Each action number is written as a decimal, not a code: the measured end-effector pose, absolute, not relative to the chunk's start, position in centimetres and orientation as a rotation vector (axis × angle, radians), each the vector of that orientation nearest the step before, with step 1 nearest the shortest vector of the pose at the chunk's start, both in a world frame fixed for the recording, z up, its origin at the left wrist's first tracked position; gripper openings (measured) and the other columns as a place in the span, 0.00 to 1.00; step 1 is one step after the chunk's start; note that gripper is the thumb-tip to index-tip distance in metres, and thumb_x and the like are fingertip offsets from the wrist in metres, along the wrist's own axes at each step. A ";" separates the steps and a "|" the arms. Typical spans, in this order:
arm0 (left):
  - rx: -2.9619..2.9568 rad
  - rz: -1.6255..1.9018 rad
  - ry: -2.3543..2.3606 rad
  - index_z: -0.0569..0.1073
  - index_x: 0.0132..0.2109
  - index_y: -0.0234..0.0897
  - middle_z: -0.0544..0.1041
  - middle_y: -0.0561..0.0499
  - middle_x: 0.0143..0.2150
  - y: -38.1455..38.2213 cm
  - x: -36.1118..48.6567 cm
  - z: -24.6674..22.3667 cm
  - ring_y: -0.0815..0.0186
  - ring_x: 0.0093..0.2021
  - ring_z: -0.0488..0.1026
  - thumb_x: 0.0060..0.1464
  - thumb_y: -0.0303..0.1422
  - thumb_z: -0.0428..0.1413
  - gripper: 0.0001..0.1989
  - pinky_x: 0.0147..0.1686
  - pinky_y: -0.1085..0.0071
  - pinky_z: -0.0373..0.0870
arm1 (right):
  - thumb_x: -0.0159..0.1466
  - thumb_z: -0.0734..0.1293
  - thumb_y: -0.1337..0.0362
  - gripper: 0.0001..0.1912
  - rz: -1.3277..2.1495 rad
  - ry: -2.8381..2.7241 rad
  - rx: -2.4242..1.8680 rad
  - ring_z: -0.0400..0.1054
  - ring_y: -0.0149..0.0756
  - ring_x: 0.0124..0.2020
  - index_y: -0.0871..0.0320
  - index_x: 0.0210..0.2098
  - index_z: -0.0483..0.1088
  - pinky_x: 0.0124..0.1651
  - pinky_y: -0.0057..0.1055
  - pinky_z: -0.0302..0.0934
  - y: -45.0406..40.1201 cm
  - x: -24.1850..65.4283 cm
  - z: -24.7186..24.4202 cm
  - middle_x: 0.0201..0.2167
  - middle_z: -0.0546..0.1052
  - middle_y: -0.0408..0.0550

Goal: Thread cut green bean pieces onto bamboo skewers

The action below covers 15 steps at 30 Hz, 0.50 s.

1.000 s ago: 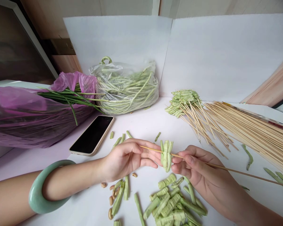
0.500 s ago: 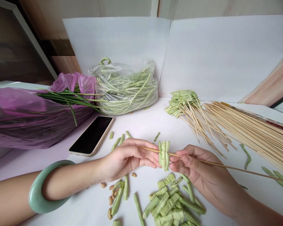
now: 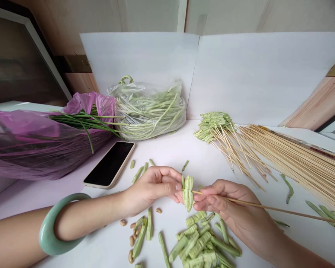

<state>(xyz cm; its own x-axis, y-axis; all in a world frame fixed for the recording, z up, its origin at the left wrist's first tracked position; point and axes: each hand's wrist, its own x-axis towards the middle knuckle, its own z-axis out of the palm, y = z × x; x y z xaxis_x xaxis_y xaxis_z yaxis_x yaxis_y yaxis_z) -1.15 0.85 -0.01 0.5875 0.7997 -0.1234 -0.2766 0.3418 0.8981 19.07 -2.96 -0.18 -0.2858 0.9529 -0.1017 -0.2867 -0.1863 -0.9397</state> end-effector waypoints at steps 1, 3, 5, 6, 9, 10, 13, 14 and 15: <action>1.016 0.764 0.635 0.75 0.34 0.29 0.78 0.49 0.25 0.9 -1.1 0.0 0.68 0.27 0.76 0.45 0.28 0.64 0.09 0.33 0.71 0.71 | 0.53 0.74 0.62 0.05 1.643 -1.107 -0.934 0.77 0.36 0.30 0.56 0.27 0.77 0.37 0.30 0.72 -3.0 19.1 -0.3 0.28 0.82 0.49; 1.070 0.759 0.644 0.74 0.33 0.29 0.78 0.49 0.25 0.8 -1.1 -0.1 0.69 0.27 0.75 0.45 0.29 0.64 0.09 0.33 0.72 0.70 | 0.54 0.73 0.63 0.04 1.634 -1.147 -0.924 0.77 0.36 0.31 0.55 0.27 0.77 0.38 0.30 0.71 -3.1 19.1 -0.4 0.28 0.82 0.48; 1.107 0.760 0.647 0.73 0.32 0.29 0.77 0.49 0.26 0.8 -1.2 -0.1 0.71 0.27 0.73 0.45 0.30 0.64 0.09 0.33 0.74 0.69 | 0.54 0.73 0.63 0.03 1.626 -1.168 -0.901 0.77 0.37 0.31 0.55 0.28 0.76 0.39 0.31 0.71 -3.2 19.1 -0.6 0.29 0.82 0.48; 1.119 0.767 0.647 0.72 0.32 0.30 0.77 0.50 0.26 0.7 -1.2 -0.1 0.71 0.28 0.73 0.44 0.29 0.65 0.09 0.33 0.74 0.68 | 0.54 0.73 0.63 0.03 1.622 -1.174 -0.894 0.77 0.37 0.32 0.55 0.28 0.76 0.39 0.32 0.71 -3.2 19.1 -0.6 0.29 0.82 0.48; 1.153 0.781 0.652 0.72 0.31 0.30 0.77 0.51 0.28 0.6 -1.2 -0.1 0.72 0.29 0.72 0.43 0.27 0.65 0.09 0.35 0.75 0.67 | 0.55 0.72 0.63 0.04 1.609 -1.195 -0.894 0.77 0.37 0.32 0.56 0.28 0.76 0.39 0.32 0.71 -3.2 19.1 -0.7 0.30 0.82 0.48; 1.165 0.781 0.656 0.72 0.31 0.30 0.77 0.51 0.28 0.6 -1.2 -0.1 0.72 0.29 0.72 0.43 0.27 0.65 0.09 0.35 0.75 0.67 | 0.55 0.72 0.63 0.04 1.607 -1.198 -0.895 0.77 0.37 0.32 0.57 0.29 0.76 0.39 0.32 0.71 -3.2 19.1 -0.6 0.30 0.82 0.49; 1.201 0.789 0.665 0.71 0.30 0.30 0.76 0.52 0.27 0.6 -1.2 -0.1 0.73 0.28 0.72 0.44 0.27 0.65 0.09 0.33 0.76 0.66 | 0.55 0.72 0.63 0.05 1.587 -1.201 -0.911 0.77 0.37 0.32 0.57 0.29 0.75 0.39 0.33 0.71 -3.2 19.1 -0.7 0.30 0.82 0.50; 1.212 0.797 0.666 0.71 0.30 0.30 0.75 0.53 0.26 0.6 -1.2 -0.1 0.73 0.28 0.71 0.44 0.27 0.65 0.09 0.32 0.76 0.66 | 0.55 0.72 0.63 0.05 1.582 -1.200 -0.915 0.77 0.37 0.32 0.58 0.29 0.75 0.39 0.33 0.71 -3.2 19.1 -0.7 0.31 0.82 0.50; 1.224 0.804 0.669 0.71 0.30 0.30 0.75 0.53 0.26 0.6 -1.2 -0.1 0.73 0.28 0.71 0.44 0.27 0.64 0.09 0.32 0.76 0.65 | 0.55 0.72 0.63 0.05 1.580 -1.201 -0.915 0.77 0.37 0.32 0.58 0.28 0.75 0.39 0.33 0.71 -3.2 19.1 -0.7 0.31 0.82 0.50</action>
<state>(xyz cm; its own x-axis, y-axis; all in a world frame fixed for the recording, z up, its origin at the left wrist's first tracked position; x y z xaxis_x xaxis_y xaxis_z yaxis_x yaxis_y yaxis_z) -1.23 0.64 -0.14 0.5615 0.8272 -0.0202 -0.1710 0.1399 0.9753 19.07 -3.24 -0.72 -0.3000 0.9535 -0.0283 -0.2279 -0.1005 -0.9685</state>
